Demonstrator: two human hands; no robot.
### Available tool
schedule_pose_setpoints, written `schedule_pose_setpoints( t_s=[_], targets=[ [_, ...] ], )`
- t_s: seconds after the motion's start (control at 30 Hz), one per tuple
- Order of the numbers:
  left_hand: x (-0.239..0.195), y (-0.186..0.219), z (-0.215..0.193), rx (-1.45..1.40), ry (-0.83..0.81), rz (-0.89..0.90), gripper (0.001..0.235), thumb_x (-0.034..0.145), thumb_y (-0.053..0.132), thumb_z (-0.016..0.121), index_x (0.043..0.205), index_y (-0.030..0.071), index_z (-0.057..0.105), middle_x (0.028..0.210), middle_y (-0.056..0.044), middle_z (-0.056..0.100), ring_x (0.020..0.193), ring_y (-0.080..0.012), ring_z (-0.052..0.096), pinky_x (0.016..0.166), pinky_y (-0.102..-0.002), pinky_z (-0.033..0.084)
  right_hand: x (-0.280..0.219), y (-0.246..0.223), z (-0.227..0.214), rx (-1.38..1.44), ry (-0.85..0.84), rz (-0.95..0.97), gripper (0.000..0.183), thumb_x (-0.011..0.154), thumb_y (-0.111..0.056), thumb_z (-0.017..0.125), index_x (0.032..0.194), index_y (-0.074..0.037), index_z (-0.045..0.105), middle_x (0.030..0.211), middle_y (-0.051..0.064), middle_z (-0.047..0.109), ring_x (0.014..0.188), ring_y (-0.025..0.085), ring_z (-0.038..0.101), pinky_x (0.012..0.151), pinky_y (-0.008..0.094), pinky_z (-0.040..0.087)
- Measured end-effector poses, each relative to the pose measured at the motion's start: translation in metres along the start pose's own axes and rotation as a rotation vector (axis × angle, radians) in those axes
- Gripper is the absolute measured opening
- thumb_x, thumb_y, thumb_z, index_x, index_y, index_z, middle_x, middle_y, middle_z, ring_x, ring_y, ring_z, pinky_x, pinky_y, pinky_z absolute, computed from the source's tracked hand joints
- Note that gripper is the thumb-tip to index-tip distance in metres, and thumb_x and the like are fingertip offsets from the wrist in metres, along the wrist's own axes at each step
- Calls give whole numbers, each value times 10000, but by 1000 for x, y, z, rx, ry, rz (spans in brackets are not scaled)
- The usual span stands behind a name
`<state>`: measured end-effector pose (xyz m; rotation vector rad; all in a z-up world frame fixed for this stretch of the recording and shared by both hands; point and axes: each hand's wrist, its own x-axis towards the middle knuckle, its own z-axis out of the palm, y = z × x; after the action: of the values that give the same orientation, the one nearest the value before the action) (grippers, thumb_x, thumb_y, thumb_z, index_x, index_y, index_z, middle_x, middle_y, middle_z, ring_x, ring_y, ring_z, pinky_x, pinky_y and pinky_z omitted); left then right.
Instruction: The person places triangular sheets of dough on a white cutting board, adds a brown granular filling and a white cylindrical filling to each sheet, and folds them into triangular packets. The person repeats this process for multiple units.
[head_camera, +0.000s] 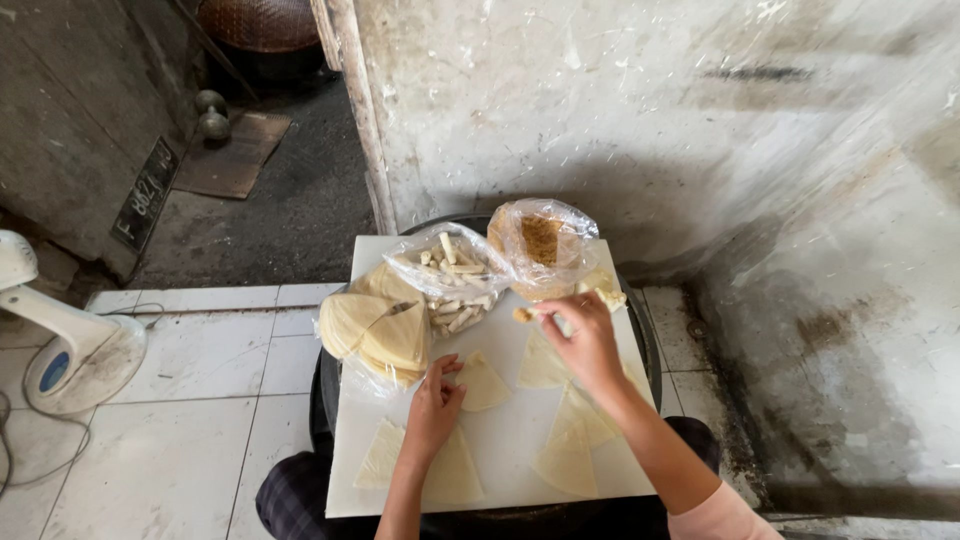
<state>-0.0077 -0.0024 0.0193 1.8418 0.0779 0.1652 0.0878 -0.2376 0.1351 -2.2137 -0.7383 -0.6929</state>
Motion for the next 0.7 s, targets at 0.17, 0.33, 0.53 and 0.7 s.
schedule_pose_setpoints(
  t_s=[0.17, 0.33, 0.53, 0.7],
  targets=[
    [1, 2, -2, -10, -2, 32, 516, 875, 10, 666, 1368, 74, 525, 1249, -96, 708, 710, -159, 639, 655, -303, 540, -41, -29, 25, 67, -77, 13, 165, 815, -57, 788, 962, -125, 756, 912, 13, 787, 818, 192, 645, 800, 360, 486],
    [-1, 8, -3, -11, -12, 23, 548, 850, -12, 657, 1376, 69, 522, 1259, -97, 703, 692, -166, 615, 646, -302, 527, -59, -48, 41, 20, -149, -41, 139, 822, -63, 783, 938, -128, 744, 886, -15, 748, 835, 217, 612, 758, 382, 468],
    [-3, 16, -5, -3, -30, 11, 630, 775, -29, 674, 1377, 62, 512, 1264, -88, 688, 700, -170, 581, 658, -303, 547, -67, -50, 45, -179, -164, -230, 185, 827, -97, 781, 1002, -135, 739, 947, -38, 710, 920, 206, 597, 805, 385, 436],
    [-4, 17, -7, 3, -34, 34, 637, 775, -26, 680, 1383, 60, 512, 1263, -85, 687, 713, -178, 575, 676, -307, 548, -73, -43, 44, -213, -161, -312, 290, 758, -76, 783, 1038, -143, 746, 1009, -37, 694, 973, 206, 596, 837, 397, 424]
  ],
)
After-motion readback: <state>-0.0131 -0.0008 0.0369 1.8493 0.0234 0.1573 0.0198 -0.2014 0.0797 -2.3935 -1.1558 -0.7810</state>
